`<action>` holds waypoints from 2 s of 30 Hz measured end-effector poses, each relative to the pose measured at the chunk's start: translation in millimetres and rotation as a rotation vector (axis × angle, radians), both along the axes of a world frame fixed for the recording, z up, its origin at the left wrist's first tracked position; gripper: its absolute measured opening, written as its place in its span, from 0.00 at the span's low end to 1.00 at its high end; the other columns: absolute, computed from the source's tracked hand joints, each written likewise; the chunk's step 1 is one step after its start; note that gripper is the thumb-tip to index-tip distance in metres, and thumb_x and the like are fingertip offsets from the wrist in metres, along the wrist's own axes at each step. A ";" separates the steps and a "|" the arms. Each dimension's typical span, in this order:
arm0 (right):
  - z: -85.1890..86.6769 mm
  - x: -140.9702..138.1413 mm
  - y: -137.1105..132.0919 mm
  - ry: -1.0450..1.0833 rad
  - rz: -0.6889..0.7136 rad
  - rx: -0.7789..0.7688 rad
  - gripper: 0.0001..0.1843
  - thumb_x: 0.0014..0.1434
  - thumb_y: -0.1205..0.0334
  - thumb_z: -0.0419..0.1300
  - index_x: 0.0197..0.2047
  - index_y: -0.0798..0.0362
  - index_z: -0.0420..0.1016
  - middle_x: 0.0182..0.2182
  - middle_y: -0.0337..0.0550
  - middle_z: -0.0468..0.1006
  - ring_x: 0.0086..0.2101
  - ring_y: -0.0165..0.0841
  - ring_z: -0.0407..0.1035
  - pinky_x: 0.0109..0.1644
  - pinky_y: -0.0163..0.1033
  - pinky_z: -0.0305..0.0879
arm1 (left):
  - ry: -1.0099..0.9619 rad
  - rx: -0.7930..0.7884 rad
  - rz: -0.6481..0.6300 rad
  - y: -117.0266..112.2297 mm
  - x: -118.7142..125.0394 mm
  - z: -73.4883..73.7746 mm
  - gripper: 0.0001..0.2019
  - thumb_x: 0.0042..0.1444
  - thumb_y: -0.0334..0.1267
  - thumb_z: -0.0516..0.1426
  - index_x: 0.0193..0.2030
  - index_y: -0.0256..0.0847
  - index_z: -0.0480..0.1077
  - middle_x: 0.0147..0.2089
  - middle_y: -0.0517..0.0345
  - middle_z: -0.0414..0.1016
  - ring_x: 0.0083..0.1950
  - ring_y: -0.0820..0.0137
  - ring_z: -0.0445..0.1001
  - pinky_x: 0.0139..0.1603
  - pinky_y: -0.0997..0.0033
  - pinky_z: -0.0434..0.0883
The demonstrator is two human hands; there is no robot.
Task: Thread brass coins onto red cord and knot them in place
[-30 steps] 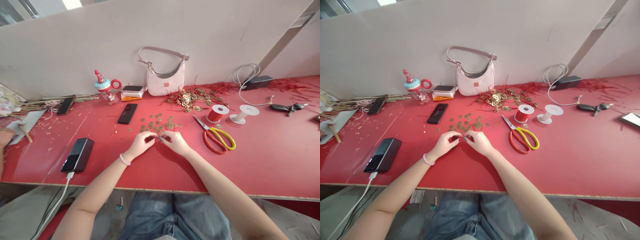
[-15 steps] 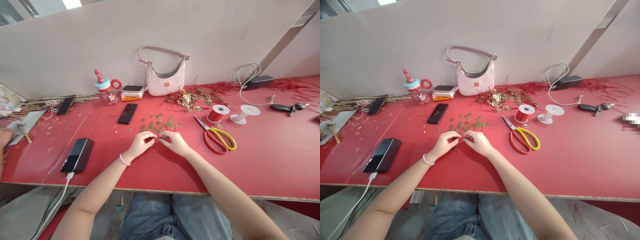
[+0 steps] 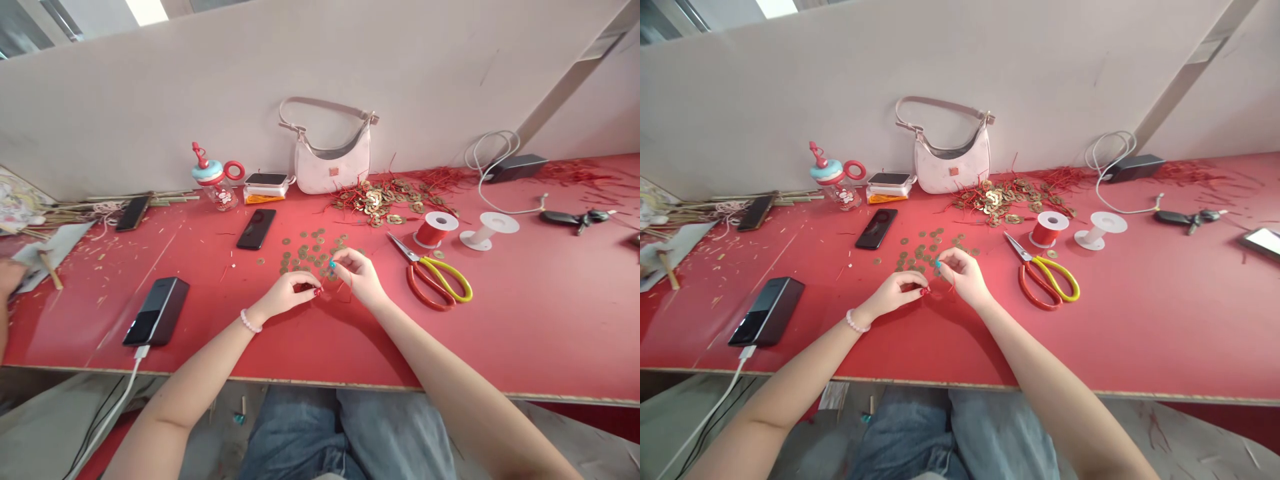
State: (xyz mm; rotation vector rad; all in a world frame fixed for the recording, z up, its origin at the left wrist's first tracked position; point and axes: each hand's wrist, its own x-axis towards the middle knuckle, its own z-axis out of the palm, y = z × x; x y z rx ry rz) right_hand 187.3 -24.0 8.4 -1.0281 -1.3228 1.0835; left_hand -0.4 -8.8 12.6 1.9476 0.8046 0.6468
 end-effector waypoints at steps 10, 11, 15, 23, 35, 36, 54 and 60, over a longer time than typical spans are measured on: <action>-10.6 -4.3 -1.9 -0.492 0.084 0.189 0.02 0.53 0.66 0.53 0.30 0.53 0.66 0.25 0.38 0.70 0.26 0.27 0.63 0.32 0.33 0.61 | -0.354 -0.155 0.195 -2.3 -0.1 -2.1 0.05 0.52 0.38 0.59 0.33 0.40 0.74 0.46 0.51 0.74 0.47 0.67 0.72 0.44 0.67 0.71; -10.5 -5.7 -4.3 -0.587 0.164 0.263 0.04 0.54 0.67 0.53 0.31 0.53 0.68 0.26 0.39 0.71 0.27 0.27 0.64 0.33 0.33 0.61 | -0.360 -0.154 0.243 -2.2 0.7 -2.5 0.06 0.51 0.38 0.59 0.34 0.39 0.74 0.44 0.51 0.75 0.48 0.67 0.72 0.46 0.66 0.71; -7.2 -9.5 -11.2 -0.760 0.337 0.466 0.08 0.58 0.68 0.50 0.35 0.53 0.71 0.28 0.42 0.72 0.30 0.29 0.66 0.35 0.33 0.62 | -0.299 -0.117 0.352 -1.4 3.6 -2.1 0.08 0.51 0.39 0.58 0.36 0.38 0.74 0.43 0.52 0.77 0.47 0.66 0.73 0.51 0.64 0.69; -3.1 -6.8 -16.9 -0.532 0.219 0.334 0.30 0.59 0.66 0.49 0.64 0.52 0.48 0.28 0.38 0.73 0.27 0.26 0.66 0.35 0.32 0.66 | -0.183 -0.153 0.556 7.3 3.1 -9.2 0.14 0.50 0.43 0.58 0.40 0.36 0.74 0.41 0.50 0.77 0.42 0.65 0.74 0.44 0.67 0.70; 7.5 11.4 -1.7 0.513 0.145 -0.149 0.10 0.42 0.56 0.68 0.27 0.50 0.73 0.20 0.34 0.73 0.22 0.24 0.66 0.29 0.31 0.66 | -0.268 -0.283 0.719 12.0 3.9 -8.2 0.16 0.44 0.43 0.61 0.37 0.33 0.75 0.26 0.57 0.73 0.25 0.76 0.65 0.24 0.78 0.60; 7.6 13.8 -0.8 0.590 0.137 -0.169 0.12 0.39 0.55 0.69 0.27 0.49 0.73 0.19 0.33 0.72 0.22 0.23 0.65 0.29 0.30 0.65 | -0.268 -0.281 0.722 12.5 3.5 -8.6 0.16 0.44 0.43 0.61 0.37 0.33 0.75 0.26 0.58 0.73 0.25 0.76 0.65 0.24 0.78 0.61; 6.8 -7.0 -14.5 -0.235 0.597 -0.215 0.15 0.54 0.53 0.58 0.26 0.57 0.73 0.19 0.38 0.72 0.20 0.23 0.61 0.26 0.29 0.58 | -0.102 0.112 0.531 1.3 4.9 -3.9 0.07 0.52 0.39 0.57 0.34 0.38 0.73 0.35 0.53 0.76 0.35 0.69 0.73 0.35 0.71 0.71; 10.1 -7.6 -14.4 -0.291 0.538 -0.205 0.17 0.55 0.52 0.56 0.23 0.56 0.71 0.19 0.38 0.71 0.20 0.23 0.60 0.26 0.30 0.56 | -0.106 0.160 0.485 -2.5 5.9 -4.7 0.06 0.53 0.37 0.57 0.35 0.39 0.74 0.38 0.53 0.76 0.36 0.69 0.73 0.35 0.71 0.71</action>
